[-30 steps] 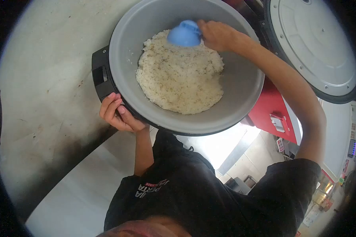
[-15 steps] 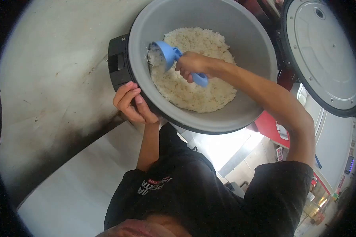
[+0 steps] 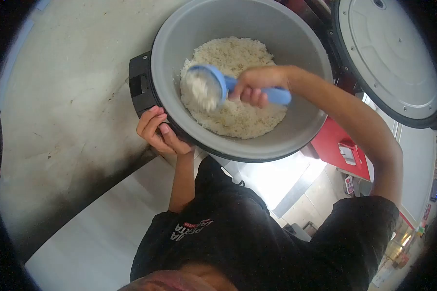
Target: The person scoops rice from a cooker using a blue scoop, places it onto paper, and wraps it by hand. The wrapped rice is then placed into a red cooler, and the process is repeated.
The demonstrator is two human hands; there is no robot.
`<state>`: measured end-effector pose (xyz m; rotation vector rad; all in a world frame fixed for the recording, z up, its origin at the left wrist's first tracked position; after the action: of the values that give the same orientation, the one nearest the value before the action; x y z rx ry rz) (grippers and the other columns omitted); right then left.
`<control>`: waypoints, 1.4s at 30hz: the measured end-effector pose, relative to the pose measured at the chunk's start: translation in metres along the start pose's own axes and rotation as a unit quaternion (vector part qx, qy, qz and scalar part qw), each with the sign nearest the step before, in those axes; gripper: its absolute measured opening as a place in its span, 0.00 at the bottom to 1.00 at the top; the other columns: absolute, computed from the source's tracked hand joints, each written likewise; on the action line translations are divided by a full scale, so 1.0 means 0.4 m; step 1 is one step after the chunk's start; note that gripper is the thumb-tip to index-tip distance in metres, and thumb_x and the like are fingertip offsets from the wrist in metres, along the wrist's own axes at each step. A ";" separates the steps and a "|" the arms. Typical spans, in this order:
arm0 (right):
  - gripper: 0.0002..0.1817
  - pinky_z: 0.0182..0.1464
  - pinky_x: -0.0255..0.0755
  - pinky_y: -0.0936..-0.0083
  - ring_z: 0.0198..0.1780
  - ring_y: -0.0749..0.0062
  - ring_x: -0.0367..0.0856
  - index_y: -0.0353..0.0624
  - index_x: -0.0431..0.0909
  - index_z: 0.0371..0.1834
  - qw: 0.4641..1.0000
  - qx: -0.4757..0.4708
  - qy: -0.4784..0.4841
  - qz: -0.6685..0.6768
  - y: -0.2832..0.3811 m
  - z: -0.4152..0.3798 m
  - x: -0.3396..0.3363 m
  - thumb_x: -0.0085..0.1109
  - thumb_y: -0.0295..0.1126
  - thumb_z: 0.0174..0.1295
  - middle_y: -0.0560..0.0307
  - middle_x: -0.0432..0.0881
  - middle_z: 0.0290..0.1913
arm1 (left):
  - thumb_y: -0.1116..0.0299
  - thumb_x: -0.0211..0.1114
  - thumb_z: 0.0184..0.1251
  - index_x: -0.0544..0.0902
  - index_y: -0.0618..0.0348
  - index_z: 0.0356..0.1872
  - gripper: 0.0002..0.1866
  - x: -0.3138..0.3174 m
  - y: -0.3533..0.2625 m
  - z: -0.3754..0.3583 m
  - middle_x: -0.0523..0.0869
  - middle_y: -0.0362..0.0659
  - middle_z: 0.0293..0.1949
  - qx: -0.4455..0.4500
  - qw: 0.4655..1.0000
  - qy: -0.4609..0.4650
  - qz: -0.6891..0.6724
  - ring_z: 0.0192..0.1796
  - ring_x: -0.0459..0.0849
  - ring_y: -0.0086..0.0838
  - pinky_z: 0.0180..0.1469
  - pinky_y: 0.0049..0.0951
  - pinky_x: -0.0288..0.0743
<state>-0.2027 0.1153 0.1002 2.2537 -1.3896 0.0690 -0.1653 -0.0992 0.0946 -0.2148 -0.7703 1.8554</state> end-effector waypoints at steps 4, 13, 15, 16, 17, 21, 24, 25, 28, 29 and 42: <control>0.06 0.16 0.62 0.83 0.16 0.85 0.63 0.39 0.70 0.35 0.944 -0.120 -0.290 -0.103 0.079 0.062 -0.100 0.48 0.30 0.64 0.66 0.65 0.19 | 0.68 0.50 0.67 0.75 0.65 0.35 0.10 -0.002 -0.004 0.003 0.74 0.51 0.42 -0.003 1.000 0.003 0.009 0.45 0.75 0.34 0.52 0.33 0.71; 0.10 0.20 0.68 0.76 0.19 0.76 0.69 0.32 0.67 0.40 0.959 -0.099 -0.216 -0.153 0.019 0.124 0.046 0.47 0.29 0.61 0.57 0.71 0.24 | 0.65 0.49 0.67 0.73 0.64 0.35 0.11 -0.003 0.000 -0.004 0.73 0.49 0.43 -0.039 0.999 0.022 0.030 0.49 0.73 0.36 0.56 0.36 0.65; 0.09 0.19 0.65 0.78 0.18 0.77 0.66 0.34 0.67 0.39 0.979 -0.050 -0.139 -0.143 -0.013 0.082 0.077 0.48 0.30 0.61 0.61 0.68 0.23 | 0.67 0.50 0.67 0.73 0.64 0.35 0.10 0.003 -0.004 -0.005 0.73 0.49 0.43 -0.021 0.999 0.022 0.024 0.48 0.73 0.36 0.56 0.36 0.66; 0.08 0.19 0.63 0.80 0.18 0.78 0.64 0.36 0.67 0.39 0.980 -0.038 -0.138 -0.135 -0.026 0.060 0.078 0.49 0.30 0.62 0.64 0.66 0.23 | 0.67 0.50 0.67 0.73 0.64 0.35 0.10 0.007 -0.004 -0.004 0.73 0.49 0.43 -0.023 0.999 0.025 0.020 0.48 0.73 0.36 0.56 0.36 0.66; 0.08 0.19 0.63 0.80 0.18 0.78 0.64 0.36 0.67 0.39 0.981 -0.038 -0.142 -0.131 -0.037 0.053 0.053 0.49 0.30 0.62 0.64 0.66 0.23 | 0.68 0.50 0.67 0.74 0.64 0.35 0.09 0.006 -0.005 0.000 0.73 0.50 0.42 -0.018 1.000 0.015 0.021 0.46 0.74 0.35 0.54 0.35 0.69; 0.09 0.21 0.67 0.72 0.20 0.70 0.70 0.35 0.68 0.44 0.998 0.040 0.000 -0.041 -0.084 0.070 -0.014 0.50 0.27 0.62 0.62 0.68 0.18 | 0.70 0.50 0.67 0.74 0.65 0.35 0.08 0.000 -0.004 0.003 0.74 0.51 0.41 -0.003 1.000 0.014 0.018 0.44 0.75 0.35 0.52 0.33 0.72; 0.16 0.37 0.72 0.54 0.30 0.38 0.78 0.30 0.64 0.50 0.712 -0.283 -0.381 -0.517 0.020 0.035 -0.020 0.50 0.28 0.62 0.28 0.78 0.32 | 0.71 0.51 0.66 0.74 0.65 0.35 0.08 -0.001 -0.002 0.000 0.73 0.51 0.42 -0.012 1.000 0.010 0.011 0.44 0.75 0.35 0.53 0.33 0.72; 0.16 0.37 0.72 0.54 0.30 0.38 0.78 0.30 0.64 0.50 0.716 -0.283 -0.382 -0.512 0.019 0.044 -0.034 0.50 0.28 0.62 0.28 0.78 0.32 | 0.71 0.51 0.66 0.74 0.65 0.35 0.08 -0.002 -0.003 -0.001 0.73 0.51 0.42 -0.013 1.000 0.017 0.010 0.44 0.75 0.35 0.53 0.33 0.72; 0.14 0.28 0.73 0.63 0.22 0.53 0.76 0.31 0.65 0.47 0.783 -0.202 -0.398 -0.433 0.020 0.060 -0.092 0.49 0.29 0.62 0.40 0.77 0.29 | 0.71 0.51 0.66 0.74 0.65 0.35 0.07 -0.004 -0.003 -0.003 0.73 0.50 0.42 -0.017 0.999 0.014 0.041 0.44 0.75 0.35 0.52 0.34 0.72; 0.12 0.24 0.70 0.69 0.21 0.64 0.73 0.33 0.65 0.45 0.892 -0.122 -0.312 -0.303 -0.015 0.085 -0.093 0.49 0.29 0.63 0.49 0.73 0.26 | 0.72 0.50 0.66 0.73 0.65 0.36 0.06 -0.005 0.001 -0.008 0.72 0.49 0.43 -0.012 1.000 0.018 0.019 0.47 0.74 0.35 0.54 0.35 0.69; 0.06 0.14 0.57 0.86 0.17 0.88 0.60 0.42 0.63 0.35 0.991 -0.029 -0.128 -0.014 -0.046 0.048 0.104 0.50 0.27 0.60 0.68 0.63 0.22 | 0.71 0.52 0.67 0.74 0.64 0.36 0.06 0.001 -0.009 -0.003 0.72 0.49 0.42 -0.019 0.999 0.018 0.030 0.45 0.75 0.34 0.52 0.32 0.72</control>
<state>-0.1711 0.0793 0.0886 2.2938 -1.4656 -0.2757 -0.1622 -0.0975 0.0959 -0.2976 -0.7810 1.8886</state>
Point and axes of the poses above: each hand's wrist, its own z-axis towards the middle knuckle, its own x-axis out of the palm, y = z × x, the point moved 6 cm from there along z, towards the middle knuckle
